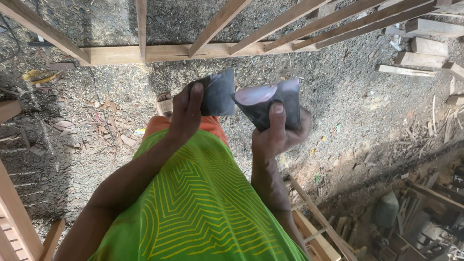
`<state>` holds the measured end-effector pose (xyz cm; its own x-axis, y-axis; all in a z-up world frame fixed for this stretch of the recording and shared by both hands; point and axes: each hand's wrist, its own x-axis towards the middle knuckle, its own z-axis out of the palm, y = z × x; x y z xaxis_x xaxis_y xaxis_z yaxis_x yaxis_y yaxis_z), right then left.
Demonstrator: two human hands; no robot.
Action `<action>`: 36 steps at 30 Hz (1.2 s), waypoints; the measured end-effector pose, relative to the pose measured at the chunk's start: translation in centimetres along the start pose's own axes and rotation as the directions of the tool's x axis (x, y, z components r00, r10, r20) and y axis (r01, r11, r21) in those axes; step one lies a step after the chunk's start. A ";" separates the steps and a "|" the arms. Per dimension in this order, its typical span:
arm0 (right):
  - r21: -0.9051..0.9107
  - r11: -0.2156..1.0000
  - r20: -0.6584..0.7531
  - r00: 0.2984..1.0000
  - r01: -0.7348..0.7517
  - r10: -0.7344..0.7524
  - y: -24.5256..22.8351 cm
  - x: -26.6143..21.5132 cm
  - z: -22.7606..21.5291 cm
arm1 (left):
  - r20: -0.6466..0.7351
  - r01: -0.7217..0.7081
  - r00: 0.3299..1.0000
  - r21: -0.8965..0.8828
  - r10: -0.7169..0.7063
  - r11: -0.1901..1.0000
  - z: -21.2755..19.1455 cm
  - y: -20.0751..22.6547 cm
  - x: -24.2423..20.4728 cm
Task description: The person kneels on the floor and applies a red paste from a tube onto a metal putty knife. They then use the putty knife to spread the paste into the grooves of a wooden frame. The person also uses a small wooden stick to scrape and smooth the paste within the grooves.
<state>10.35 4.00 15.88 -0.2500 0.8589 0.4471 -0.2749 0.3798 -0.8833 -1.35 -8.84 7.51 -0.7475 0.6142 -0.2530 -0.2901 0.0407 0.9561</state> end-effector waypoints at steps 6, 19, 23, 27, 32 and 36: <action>-0.109 0.564 0.764 0.432 0.819 -0.480 -2.4 1.7 -3.0 | 0.364 0.392 0.916 -0.731 -0.168 0.558 2.3 -0.5 1.8; -0.329 0.511 0.802 0.521 0.794 -0.294 6.0 2.0 -7.0 | 0.386 0.334 0.922 -0.822 0.019 0.461 1.1 3.7 2.0; -0.454 0.648 0.487 0.779 0.612 -0.394 5.9 -1.9 -5.8 | 0.267 0.210 0.964 -0.778 0.010 0.592 1.2 3.7 1.5; -0.469 0.634 0.621 0.740 0.615 -0.258 5.5 -4.0 -3.2 | 0.188 0.115 0.981 -0.768 0.050 0.630 0.7 3.9 1.8; -0.406 0.782 0.418 0.857 0.473 -0.301 6.3 -2.9 -1.2 | 0.077 -0.028 0.990 -0.717 0.119 0.696 -0.6 4.1 2.2; -0.452 0.767 0.484 0.847 0.456 -0.218 5.7 -4.1 -2.0 | 0.040 -0.063 0.992 -0.664 0.120 0.745 -0.6 3.4 1.9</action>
<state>11.69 3.37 8.71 -0.6013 0.4783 0.6401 0.0947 0.8381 -0.5372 -4.12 -8.00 10.22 -0.7522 0.6459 -0.1304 -0.5659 -0.5318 0.6300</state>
